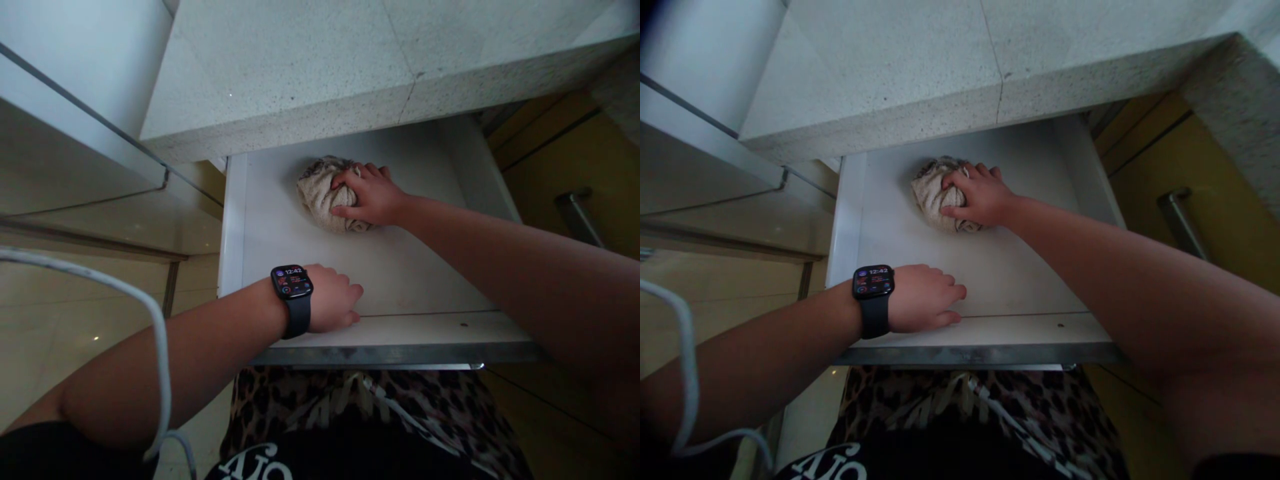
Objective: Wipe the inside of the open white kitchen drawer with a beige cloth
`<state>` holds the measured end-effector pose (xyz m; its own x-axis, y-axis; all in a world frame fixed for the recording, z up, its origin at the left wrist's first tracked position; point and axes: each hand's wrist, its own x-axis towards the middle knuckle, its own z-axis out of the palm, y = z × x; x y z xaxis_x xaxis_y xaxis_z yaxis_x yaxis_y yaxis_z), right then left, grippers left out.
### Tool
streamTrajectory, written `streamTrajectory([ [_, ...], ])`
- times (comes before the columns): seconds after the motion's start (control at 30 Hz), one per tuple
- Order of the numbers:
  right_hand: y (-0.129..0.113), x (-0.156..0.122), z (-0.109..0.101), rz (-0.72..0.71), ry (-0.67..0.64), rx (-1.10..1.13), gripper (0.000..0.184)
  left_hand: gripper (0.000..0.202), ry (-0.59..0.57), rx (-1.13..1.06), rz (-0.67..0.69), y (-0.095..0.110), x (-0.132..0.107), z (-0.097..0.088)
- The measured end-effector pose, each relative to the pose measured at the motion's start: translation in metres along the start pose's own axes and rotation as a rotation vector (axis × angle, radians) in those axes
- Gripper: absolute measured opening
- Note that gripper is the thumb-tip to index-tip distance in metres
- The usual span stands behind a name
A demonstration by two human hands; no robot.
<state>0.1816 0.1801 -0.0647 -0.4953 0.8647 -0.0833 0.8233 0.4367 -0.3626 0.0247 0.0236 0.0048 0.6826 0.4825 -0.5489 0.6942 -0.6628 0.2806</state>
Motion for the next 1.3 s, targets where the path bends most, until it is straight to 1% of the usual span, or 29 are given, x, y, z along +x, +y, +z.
streamTrajectory([
  [0.27, -0.0006, 0.0000, -0.0017, 0.010, -0.007, 0.001, 0.081, 0.041, -0.016, -0.009, -0.003, 0.0016, 0.0006, -0.0020],
  [0.53, 0.0005, 0.0000, 0.0008, -0.004, -0.006, 0.001, 0.086, 0.040, -0.027, -0.013, 0.000, 0.0008, -0.0003, -0.0022],
  [0.7, 0.0005, 0.0005, 0.0017, 0.001, 0.002, 0.006, 0.082, 0.040, -0.013, -0.008, 0.009, 0.0001, -0.0003, -0.0005],
  [0.83, 0.0001, -0.0002, 0.0002, 0.000, 0.006, 0.008, 0.081, 0.040, -0.023, -0.015, 0.007, 0.0021, -0.0007, -0.0022],
  [0.97, 0.0002, -0.0010, -0.0001, -0.007, 0.002, 0.002, 0.083, 0.041, -0.035, -0.007, -0.001, 0.0023, -0.0001, -0.0031],
  [1.17, 0.0008, -0.0002, 0.0005, -0.014, -0.004, -0.007, 0.091, 0.041, -0.015, 0.002, 0.009, 0.0007, -0.0005, -0.0001],
  [1.3, -0.0009, -0.0002, -0.0001, -0.003, -0.005, -0.010, 0.087, 0.041, -0.010, 0.005, 0.006, 0.0021, -0.0002, -0.0003],
])
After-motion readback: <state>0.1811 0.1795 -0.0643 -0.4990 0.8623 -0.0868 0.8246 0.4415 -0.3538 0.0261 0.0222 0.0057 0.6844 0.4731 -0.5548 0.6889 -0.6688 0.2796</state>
